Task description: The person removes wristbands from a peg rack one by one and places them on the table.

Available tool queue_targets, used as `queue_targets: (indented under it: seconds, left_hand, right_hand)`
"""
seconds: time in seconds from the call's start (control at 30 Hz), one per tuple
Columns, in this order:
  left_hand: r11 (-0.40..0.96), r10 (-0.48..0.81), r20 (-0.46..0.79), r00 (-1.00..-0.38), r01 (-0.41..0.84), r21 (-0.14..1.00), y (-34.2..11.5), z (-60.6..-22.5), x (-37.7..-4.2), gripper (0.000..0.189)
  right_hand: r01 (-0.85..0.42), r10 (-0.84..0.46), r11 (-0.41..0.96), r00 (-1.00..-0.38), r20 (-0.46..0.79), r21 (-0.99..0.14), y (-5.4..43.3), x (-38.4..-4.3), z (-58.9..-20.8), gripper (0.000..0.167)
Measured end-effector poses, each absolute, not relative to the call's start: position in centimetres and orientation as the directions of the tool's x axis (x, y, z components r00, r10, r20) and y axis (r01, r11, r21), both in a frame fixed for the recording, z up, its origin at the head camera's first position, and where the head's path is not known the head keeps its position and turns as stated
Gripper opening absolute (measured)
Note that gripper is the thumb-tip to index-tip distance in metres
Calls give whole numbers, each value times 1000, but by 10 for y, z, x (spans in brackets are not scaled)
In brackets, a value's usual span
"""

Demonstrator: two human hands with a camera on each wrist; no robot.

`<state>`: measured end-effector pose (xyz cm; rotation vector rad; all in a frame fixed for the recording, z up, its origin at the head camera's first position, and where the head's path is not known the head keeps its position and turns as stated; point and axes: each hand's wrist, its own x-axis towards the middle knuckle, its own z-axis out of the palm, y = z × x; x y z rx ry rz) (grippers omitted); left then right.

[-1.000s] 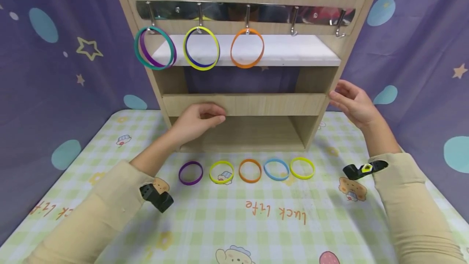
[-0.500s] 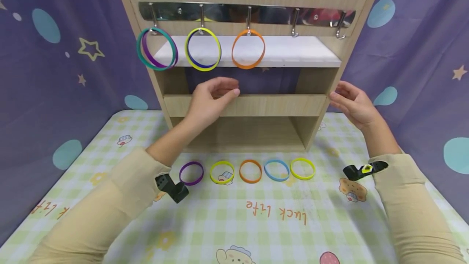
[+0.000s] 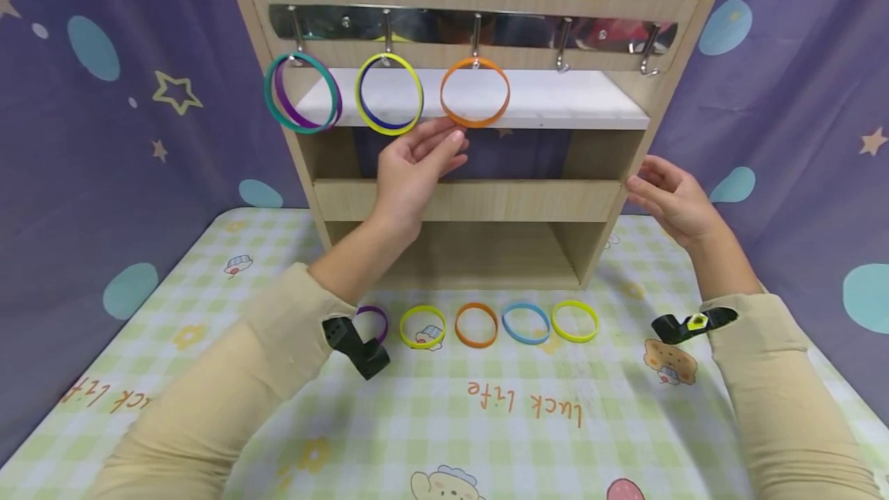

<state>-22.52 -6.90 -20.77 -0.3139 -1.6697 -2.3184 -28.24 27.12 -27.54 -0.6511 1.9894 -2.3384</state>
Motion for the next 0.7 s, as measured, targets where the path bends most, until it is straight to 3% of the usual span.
queue_targets:
  seconds: [0.17, 0.33, 0.7]
  left_hand:
    - [-473, -110, 248, -962, 270, 838, -63, -206, -228, 8]
    - [-565, -156, 211, -965, 262, 782, -57, -206, -230, 18]
    - [-650, -129, 190, -973, 228, 725, -51, -201, -225, 14]
  right_hand:
    - [-259, -264, -196, -915, 305, -946, 271, -282, -275, 27]
    - [-257, -264, -198, -915, 304, -946, 270, -282, -275, 27]
    - [-254, -263, -201, -917, 302, -946, 271, -282, -275, 27]
